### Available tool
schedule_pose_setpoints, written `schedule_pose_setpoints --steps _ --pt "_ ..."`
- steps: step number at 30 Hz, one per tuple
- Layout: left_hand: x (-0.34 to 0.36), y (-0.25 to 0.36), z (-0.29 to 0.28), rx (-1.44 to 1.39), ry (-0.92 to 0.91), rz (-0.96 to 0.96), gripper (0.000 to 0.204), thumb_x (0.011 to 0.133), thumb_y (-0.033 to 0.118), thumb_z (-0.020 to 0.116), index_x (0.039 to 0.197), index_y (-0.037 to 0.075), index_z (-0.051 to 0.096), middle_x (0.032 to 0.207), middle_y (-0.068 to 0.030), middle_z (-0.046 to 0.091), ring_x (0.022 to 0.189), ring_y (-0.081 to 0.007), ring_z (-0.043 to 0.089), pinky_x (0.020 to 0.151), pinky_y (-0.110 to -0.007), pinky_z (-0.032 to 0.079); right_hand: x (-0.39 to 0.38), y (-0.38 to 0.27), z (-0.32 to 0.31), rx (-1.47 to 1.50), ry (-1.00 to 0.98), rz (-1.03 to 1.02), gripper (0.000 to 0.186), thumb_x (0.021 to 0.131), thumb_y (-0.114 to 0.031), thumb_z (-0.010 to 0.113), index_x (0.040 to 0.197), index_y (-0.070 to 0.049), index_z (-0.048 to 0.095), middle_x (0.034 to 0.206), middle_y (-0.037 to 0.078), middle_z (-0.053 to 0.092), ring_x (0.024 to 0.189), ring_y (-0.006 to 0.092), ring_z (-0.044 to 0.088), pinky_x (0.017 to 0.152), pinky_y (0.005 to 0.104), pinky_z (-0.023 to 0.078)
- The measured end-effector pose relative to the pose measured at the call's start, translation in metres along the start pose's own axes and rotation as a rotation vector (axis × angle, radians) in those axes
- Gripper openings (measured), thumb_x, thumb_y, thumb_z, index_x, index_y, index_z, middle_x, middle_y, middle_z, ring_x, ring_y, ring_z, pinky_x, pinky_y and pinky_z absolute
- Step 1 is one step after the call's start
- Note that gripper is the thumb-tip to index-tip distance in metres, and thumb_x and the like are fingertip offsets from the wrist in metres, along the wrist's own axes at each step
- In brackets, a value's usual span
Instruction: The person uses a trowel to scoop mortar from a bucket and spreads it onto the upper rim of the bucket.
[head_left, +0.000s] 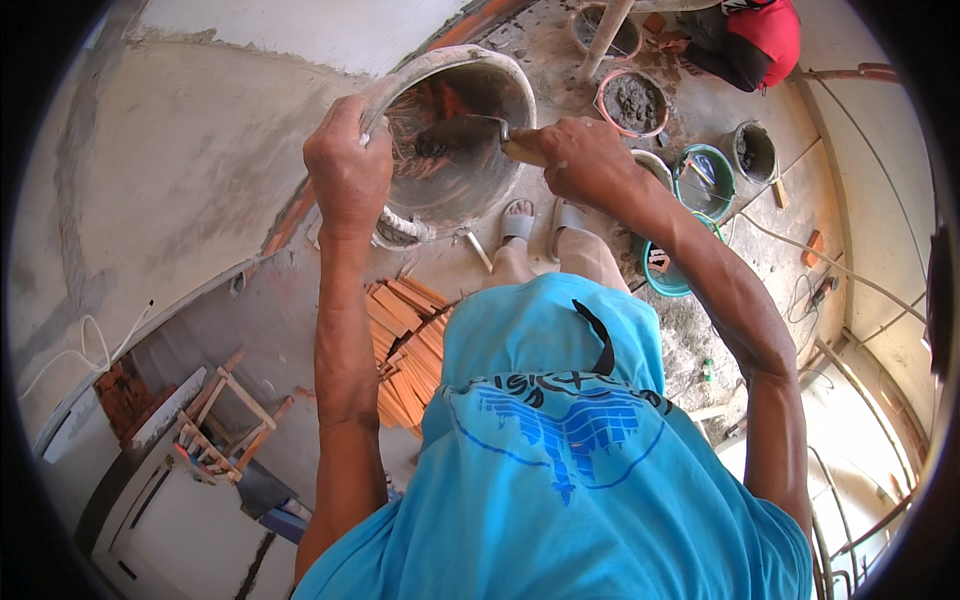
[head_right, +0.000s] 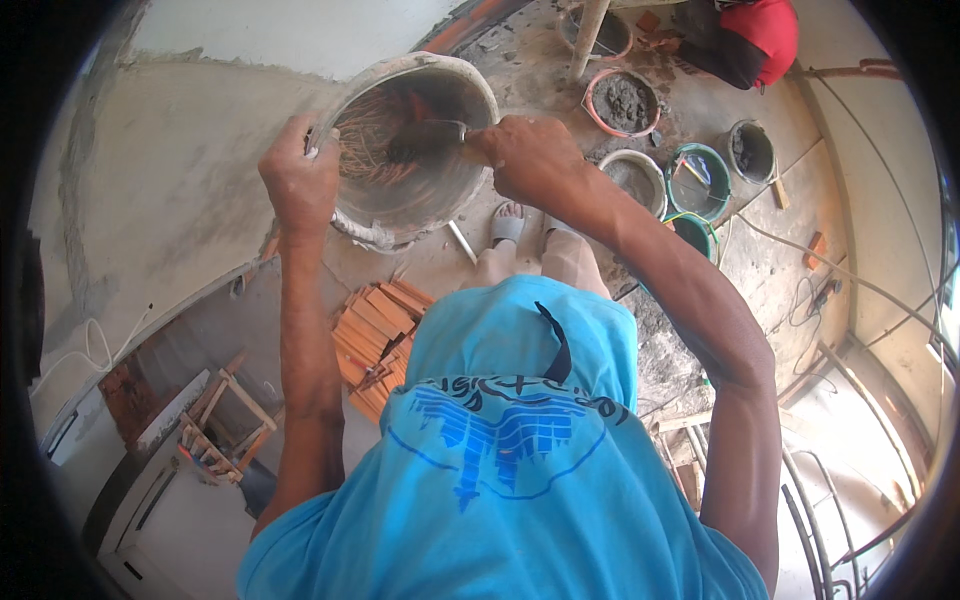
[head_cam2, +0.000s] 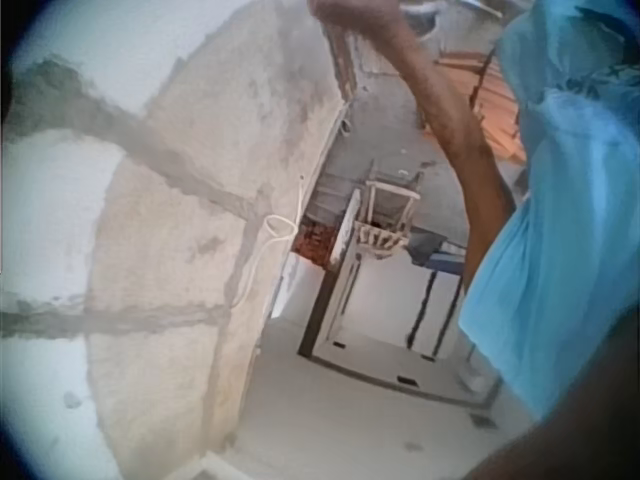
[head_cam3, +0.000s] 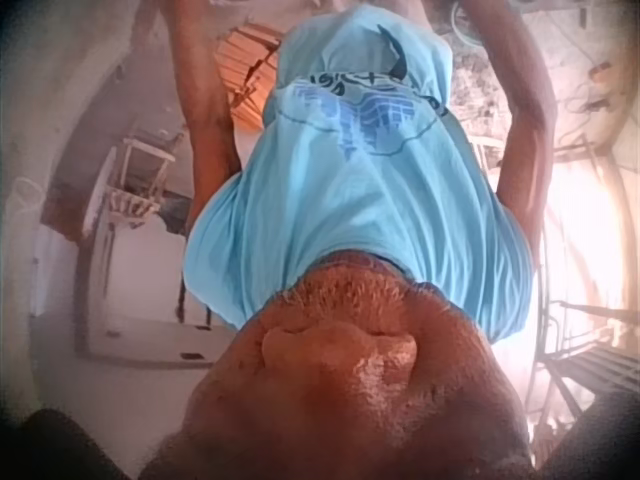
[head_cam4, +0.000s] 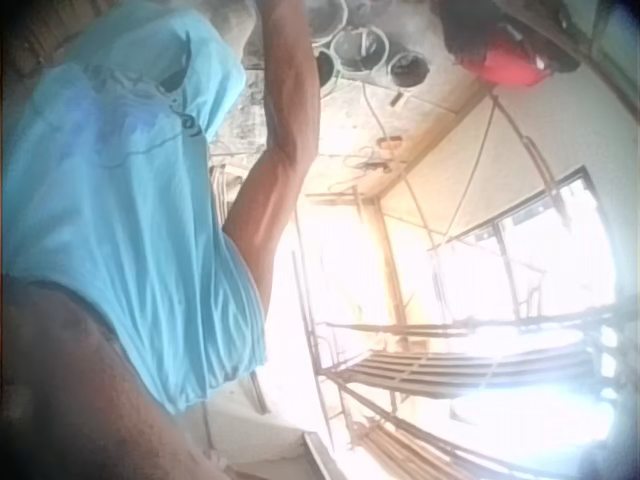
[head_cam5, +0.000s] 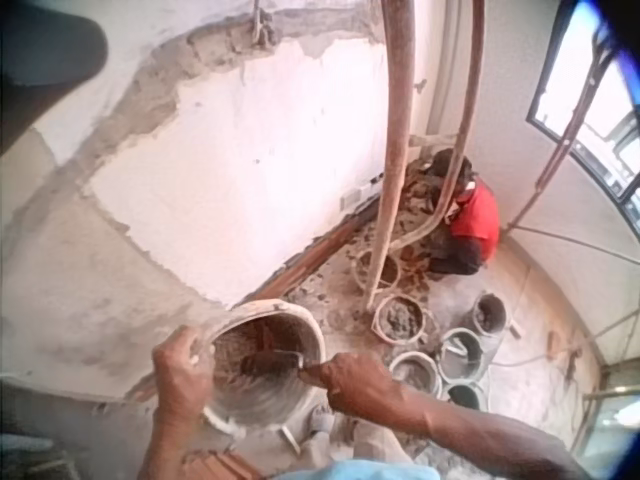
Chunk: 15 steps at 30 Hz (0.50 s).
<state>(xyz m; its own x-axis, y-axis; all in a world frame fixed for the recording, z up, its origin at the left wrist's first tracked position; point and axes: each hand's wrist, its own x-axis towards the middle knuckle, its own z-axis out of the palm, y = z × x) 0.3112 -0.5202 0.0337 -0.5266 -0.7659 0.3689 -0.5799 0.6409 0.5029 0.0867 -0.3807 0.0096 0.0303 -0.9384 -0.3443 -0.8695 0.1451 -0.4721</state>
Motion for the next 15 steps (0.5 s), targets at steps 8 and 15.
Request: schedule_pose_setpoints --steps 8,15 --pt "0.007 0.011 -0.004 0.016 0.046 0.078 0.027 0.08 -0.003 0.069 0.107 -0.002 0.071 0.087 -0.0171 0.069 0.074 -0.0307 0.067 0.07 -0.038 0.052 0.009 -0.004 0.009 -0.006 0.059 -0.108 0.062 0.078 -0.002 0.062 0.138 -0.016 0.065 0.09 0.021 0.073 0.088 0.0394 0.072 0.077 0.0506 0.056" --pt "0.0 0.011 -0.023 0.048 0.019 0.059 0.03 0.08 -0.011 0.065 0.108 -0.001 0.067 0.096 -0.0176 0.069 0.087 -0.0389 0.07 0.075 -0.043 0.055 0.008 0.014 0.001 0.26 0.117 -0.069 0.049 0.08 -0.002 0.059 0.126 -0.014 0.071 0.098 0.02 0.073 0.092 0.0396 0.071 0.078 0.0511 0.056"
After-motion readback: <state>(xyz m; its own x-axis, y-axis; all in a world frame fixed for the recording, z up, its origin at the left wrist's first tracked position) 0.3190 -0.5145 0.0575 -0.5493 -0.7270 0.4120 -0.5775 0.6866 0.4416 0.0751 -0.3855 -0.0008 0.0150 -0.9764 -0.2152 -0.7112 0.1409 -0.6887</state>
